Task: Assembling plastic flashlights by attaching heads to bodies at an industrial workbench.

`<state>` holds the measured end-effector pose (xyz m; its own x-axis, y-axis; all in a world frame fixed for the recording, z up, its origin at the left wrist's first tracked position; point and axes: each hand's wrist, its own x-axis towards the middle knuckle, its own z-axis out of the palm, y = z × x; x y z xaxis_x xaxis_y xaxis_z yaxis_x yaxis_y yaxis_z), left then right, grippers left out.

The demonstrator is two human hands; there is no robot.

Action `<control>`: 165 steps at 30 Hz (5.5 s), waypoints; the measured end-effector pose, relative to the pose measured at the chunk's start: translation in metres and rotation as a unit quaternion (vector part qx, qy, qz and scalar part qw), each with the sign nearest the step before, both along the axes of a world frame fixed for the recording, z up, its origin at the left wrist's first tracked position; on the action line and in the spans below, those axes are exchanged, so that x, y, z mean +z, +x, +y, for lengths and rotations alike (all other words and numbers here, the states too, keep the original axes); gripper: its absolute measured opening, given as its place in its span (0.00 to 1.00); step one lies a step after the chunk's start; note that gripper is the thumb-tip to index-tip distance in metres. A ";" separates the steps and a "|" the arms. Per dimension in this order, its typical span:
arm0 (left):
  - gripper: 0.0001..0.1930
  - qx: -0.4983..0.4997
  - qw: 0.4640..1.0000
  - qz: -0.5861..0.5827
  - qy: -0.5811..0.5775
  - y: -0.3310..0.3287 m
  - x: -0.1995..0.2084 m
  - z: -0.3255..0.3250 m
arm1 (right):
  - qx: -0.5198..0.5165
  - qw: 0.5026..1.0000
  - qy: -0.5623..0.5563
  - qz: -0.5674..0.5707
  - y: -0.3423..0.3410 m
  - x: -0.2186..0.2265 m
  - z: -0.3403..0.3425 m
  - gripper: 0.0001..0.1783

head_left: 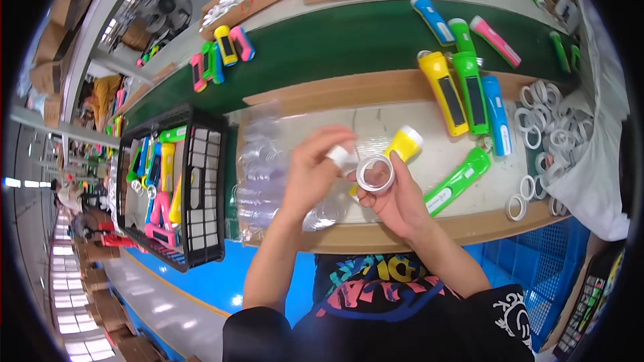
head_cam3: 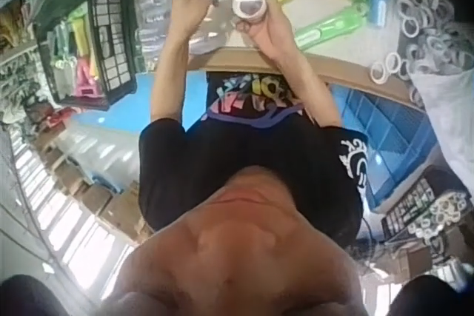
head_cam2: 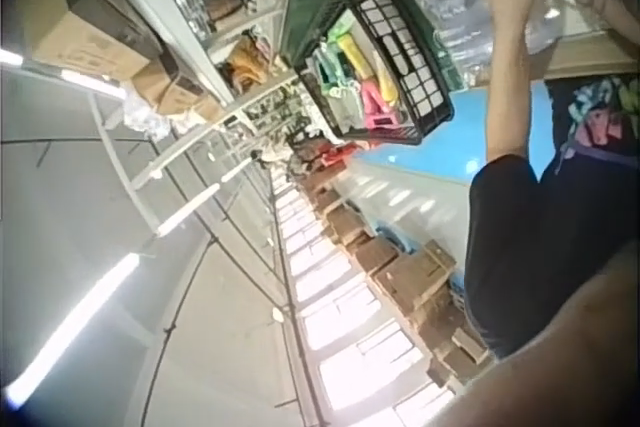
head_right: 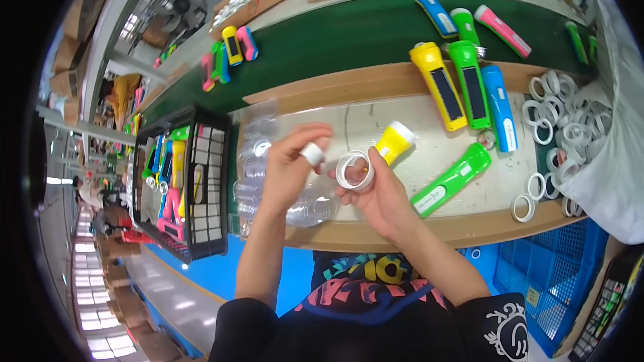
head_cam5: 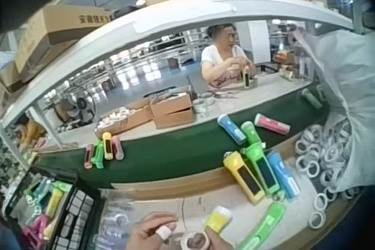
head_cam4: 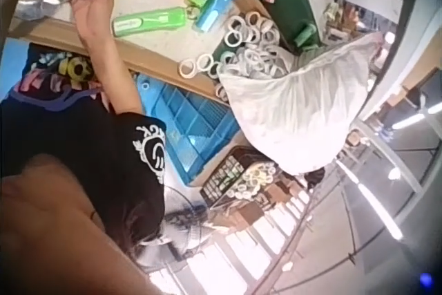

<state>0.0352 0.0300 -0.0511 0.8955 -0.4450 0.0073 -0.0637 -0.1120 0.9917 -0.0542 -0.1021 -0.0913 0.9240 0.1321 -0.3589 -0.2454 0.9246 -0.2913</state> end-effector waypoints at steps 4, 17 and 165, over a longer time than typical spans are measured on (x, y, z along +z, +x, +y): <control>0.22 -0.059 0.956 -0.124 0.259 -0.008 -0.025 0.000 | -0.046 0.998 0.010 -0.041 -0.012 0.004 -0.015 0.24; 0.29 -0.082 0.990 0.027 0.110 -0.016 0.006 0.019 | -0.132 0.991 -0.024 -0.006 -0.024 -0.001 -0.055 0.24; 0.25 -0.300 0.700 0.572 -0.305 -0.141 -0.009 -0.019 | -0.100 0.902 0.126 -0.402 -0.027 0.015 -0.044 0.17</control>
